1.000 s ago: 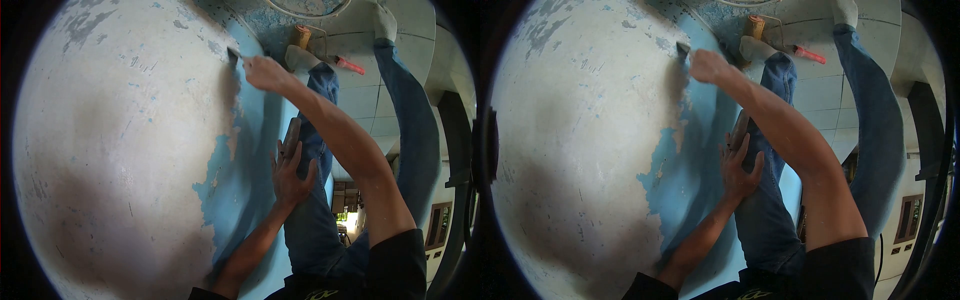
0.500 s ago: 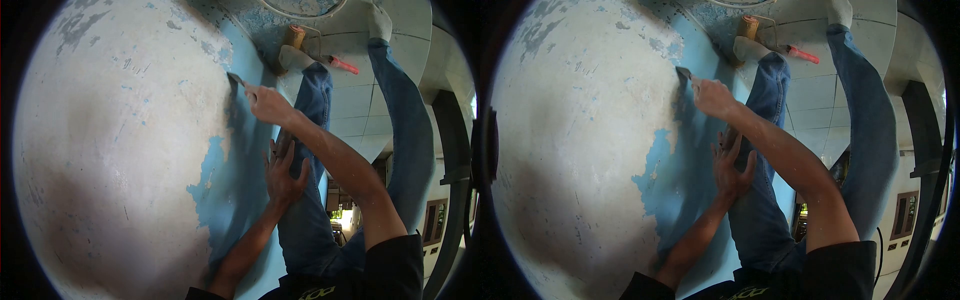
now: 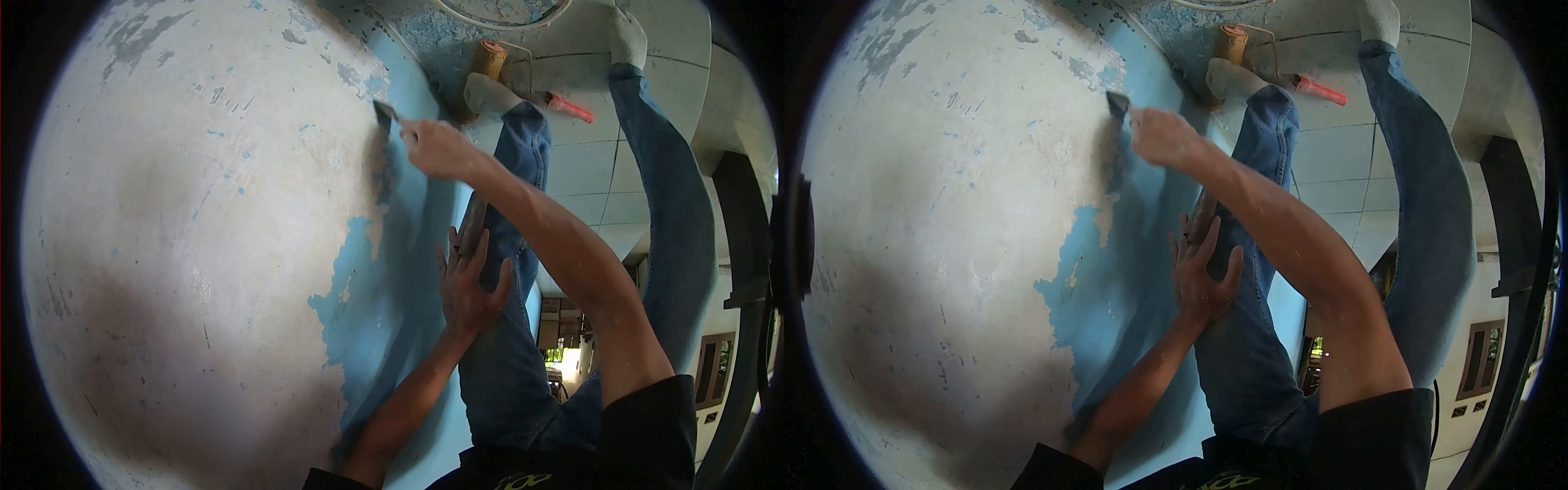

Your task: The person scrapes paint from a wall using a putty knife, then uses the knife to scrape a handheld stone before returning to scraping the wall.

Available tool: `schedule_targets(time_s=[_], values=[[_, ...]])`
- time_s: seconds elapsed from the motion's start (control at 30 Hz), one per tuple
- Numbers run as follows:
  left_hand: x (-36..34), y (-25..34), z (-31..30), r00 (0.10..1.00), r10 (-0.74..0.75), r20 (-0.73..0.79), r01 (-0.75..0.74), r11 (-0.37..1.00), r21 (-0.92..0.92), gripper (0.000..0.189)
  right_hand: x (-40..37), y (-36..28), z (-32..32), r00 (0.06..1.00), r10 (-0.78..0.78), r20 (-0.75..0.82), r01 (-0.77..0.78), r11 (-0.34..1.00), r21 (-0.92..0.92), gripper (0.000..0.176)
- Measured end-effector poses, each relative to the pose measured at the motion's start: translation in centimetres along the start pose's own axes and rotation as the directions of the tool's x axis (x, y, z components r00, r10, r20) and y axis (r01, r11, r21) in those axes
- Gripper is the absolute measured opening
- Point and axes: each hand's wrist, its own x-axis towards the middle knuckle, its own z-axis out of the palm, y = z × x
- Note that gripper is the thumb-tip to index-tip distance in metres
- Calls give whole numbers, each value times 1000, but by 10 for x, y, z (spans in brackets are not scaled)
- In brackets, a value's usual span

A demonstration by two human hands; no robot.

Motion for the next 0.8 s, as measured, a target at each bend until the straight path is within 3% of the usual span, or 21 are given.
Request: schedule_targets(time_s=[0.07, 0.23, 0.3, 0.43, 0.53, 0.6, 0.73, 0.8], values=[[0, 2, 2, 1000, -3, -6, 3, 1000, -14, 61, -37, -5, -1, 995, -101, 20, 99, 992, 83, 38], [1, 1, 2, 1000, 11, -9, -11, 1000, -11, 62, -20, 9, 18, 996, -76, -41, 76, 997, 16, 39], [-2, 4, 1, 1000, 12, 2, -12, 1000, -8, 62, -5, -10, -8, 996, 27, 79, -25, 999, -34, 39], [1, 5, 0, 1000, -6, -23, 5, 1000, -29, 60, -35, -16, -6, 995, -47, 88, 42, 997, 64, 38], [2, 5, 1, 1000, 2, -5, -2, 1000, -12, 60, -44, -15, -4, 994, -71, 82, 63, 993, 104, 39], [-1, 6, 1, 1000, -1, -1, 1, 1000, -9, 60, -22, -4, 2, 998, -52, -22, 53, 997, 52, 40], [1, 5, 0, 1000, 7, -4, -7, 1000, -9, 60, -6, -7, -2, 1000, 14, -11, -14, 999, 37, 40], [3, 4, -2, 1000, 3, -3, -3, 1000, -15, 61, -24, -2, 5, 997, -74, -30, 75, 996, 42, 37]])
